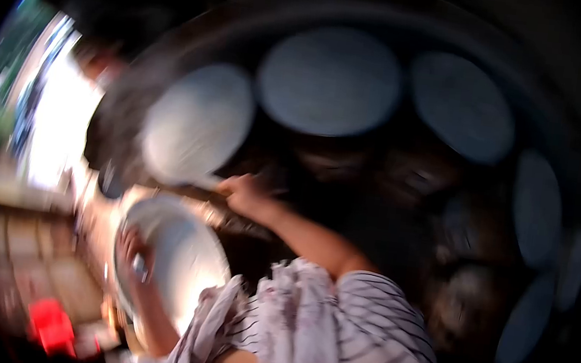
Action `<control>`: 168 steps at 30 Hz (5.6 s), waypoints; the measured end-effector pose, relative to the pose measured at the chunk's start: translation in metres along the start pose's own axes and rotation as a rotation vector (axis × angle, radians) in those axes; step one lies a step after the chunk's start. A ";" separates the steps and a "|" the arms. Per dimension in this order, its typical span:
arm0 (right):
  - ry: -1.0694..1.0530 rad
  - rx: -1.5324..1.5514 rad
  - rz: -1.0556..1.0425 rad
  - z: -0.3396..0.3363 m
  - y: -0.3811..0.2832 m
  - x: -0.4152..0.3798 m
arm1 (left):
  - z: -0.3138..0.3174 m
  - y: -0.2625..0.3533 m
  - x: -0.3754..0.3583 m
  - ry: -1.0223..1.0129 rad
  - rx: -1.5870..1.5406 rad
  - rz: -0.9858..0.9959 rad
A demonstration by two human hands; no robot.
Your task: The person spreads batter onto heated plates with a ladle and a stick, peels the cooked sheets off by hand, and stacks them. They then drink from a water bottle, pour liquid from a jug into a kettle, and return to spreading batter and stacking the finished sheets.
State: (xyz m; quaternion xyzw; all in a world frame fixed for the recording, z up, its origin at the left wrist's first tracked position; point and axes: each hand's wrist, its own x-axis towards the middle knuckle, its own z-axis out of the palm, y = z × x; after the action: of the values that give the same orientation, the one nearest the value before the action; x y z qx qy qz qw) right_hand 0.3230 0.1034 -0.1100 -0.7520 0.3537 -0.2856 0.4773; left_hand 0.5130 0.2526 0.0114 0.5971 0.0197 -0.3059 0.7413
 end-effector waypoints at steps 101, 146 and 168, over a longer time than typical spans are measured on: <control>2.416 -0.287 1.537 -0.227 -0.024 -0.794 | 0.360 -0.746 -0.923 -2.336 -0.279 1.801; -0.372 -0.655 0.001 -0.113 0.015 -0.230 | -0.098 -0.364 -0.126 0.114 1.039 -0.182; -0.566 -0.701 0.248 -0.020 0.019 -0.213 | -0.084 -0.330 -0.097 0.027 -0.327 -0.669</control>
State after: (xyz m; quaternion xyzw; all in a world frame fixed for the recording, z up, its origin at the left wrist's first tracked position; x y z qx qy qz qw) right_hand 0.1778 0.2583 -0.1397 -0.8682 0.3721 0.1266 0.3029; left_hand 0.3048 0.3371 -0.2625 0.4353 0.2721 -0.5162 0.6856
